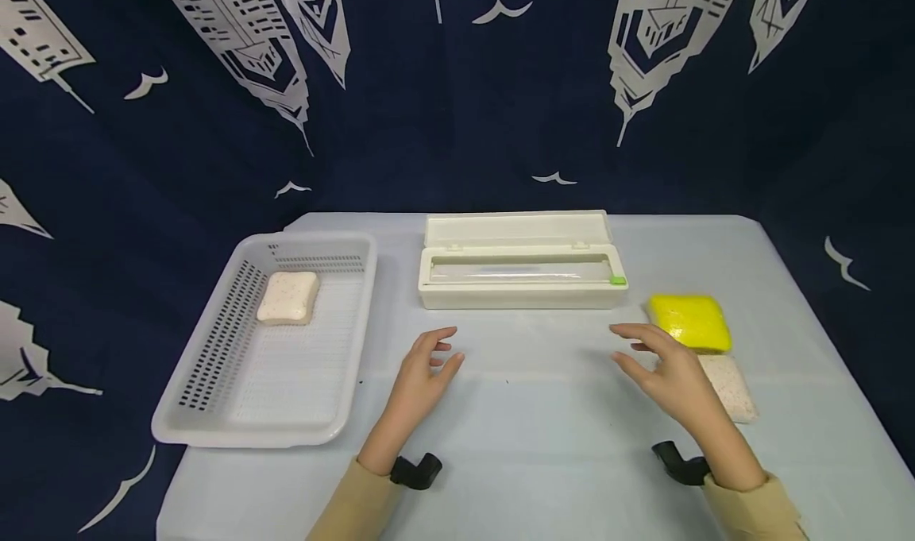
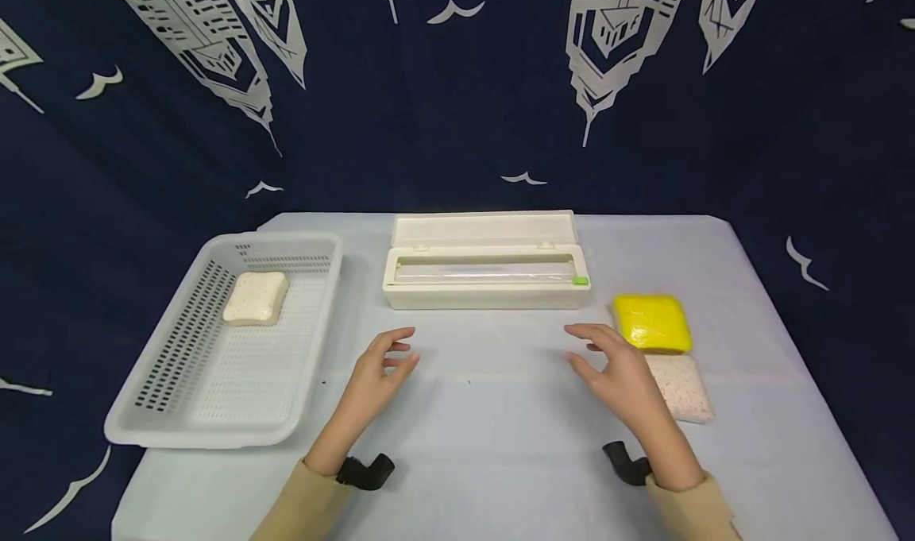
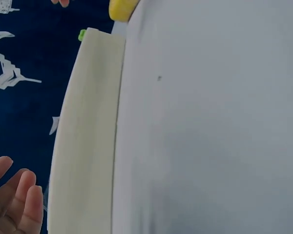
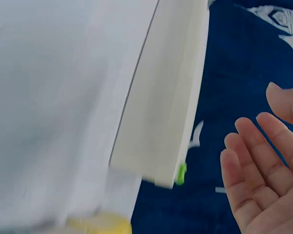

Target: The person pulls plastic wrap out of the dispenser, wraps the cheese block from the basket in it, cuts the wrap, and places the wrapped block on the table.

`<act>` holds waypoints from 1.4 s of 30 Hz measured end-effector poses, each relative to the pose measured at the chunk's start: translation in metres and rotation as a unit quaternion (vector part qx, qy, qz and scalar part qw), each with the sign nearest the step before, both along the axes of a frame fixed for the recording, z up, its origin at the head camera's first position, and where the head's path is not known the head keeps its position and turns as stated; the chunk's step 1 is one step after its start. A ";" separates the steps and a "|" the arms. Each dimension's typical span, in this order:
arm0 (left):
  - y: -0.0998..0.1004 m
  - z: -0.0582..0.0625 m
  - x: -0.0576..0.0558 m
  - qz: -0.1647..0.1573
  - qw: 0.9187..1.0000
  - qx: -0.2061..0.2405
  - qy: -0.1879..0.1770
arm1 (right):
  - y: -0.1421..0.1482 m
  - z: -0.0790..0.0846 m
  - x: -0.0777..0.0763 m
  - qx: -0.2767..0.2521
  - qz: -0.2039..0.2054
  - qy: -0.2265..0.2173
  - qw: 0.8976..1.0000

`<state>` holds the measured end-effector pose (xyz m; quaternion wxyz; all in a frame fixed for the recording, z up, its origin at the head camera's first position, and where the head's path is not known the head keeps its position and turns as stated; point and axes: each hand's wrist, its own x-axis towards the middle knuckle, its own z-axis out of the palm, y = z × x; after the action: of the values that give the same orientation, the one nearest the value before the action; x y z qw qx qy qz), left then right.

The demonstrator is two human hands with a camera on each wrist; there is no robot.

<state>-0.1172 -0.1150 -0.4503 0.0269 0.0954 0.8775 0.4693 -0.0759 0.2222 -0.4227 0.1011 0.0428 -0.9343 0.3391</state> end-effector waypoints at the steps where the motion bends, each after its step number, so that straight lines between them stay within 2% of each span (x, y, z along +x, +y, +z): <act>1: 0.003 0.003 -0.004 0.005 1.000 0.001 0.003 | -0.004 -0.001 -0.005 -0.002 0.000 0.003 1.000; 5: 0.012 0.015 -0.022 0.031 0.999 0.012 0.023 | -0.012 -0.004 -0.029 -0.018 -0.017 0.015 1.000; 13: 0.018 0.025 -0.062 0.066 0.997 0.028 0.038 | -0.006 0.003 -0.071 -0.040 -0.063 -0.019 0.997; 17: 0.020 0.025 -0.082 0.101 0.994 0.016 0.039 | -0.002 0.006 -0.089 -0.002 -0.097 -0.006 0.995; 19: 0.021 0.025 -0.091 0.124 0.991 -0.001 0.041 | 0.000 0.007 -0.098 0.037 -0.112 -0.001 0.993; 22: 0.023 0.024 -0.103 0.153 0.987 -0.036 0.030 | 0.003 0.008 -0.110 0.104 -0.115 -0.016 0.988; 26: 0.024 0.024 -0.115 0.170 0.981 -0.095 0.002 | 0.003 0.008 -0.125 0.191 -0.095 -0.056 0.975; 30: 0.026 0.025 -0.122 0.175 0.971 -0.162 -0.023 | -0.002 0.009 -0.135 0.274 -0.081 -0.102 0.953; 33: 0.028 0.025 -0.127 0.176 0.958 -0.224 -0.036 | -0.008 0.011 -0.141 0.328 -0.070 -0.124 0.934; 37: 0.032 0.024 -0.132 0.171 0.939 -0.293 -0.054 | -0.016 0.013 -0.147 0.358 -0.059 -0.160 0.918; 40: 0.034 0.024 -0.136 0.161 0.933 -0.314 -0.070 | -0.019 0.015 -0.152 0.354 -0.058 -0.202 0.912; 42: 0.034 0.025 -0.137 0.153 0.933 -0.317 -0.080 | -0.019 0.016 -0.155 0.328 -0.061 -0.234 0.913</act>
<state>-0.2539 -0.0809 -0.4255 0.0537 -0.0915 0.9794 0.1715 -0.2309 0.2027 -0.4070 -0.1198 -0.0640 -0.9907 0.0075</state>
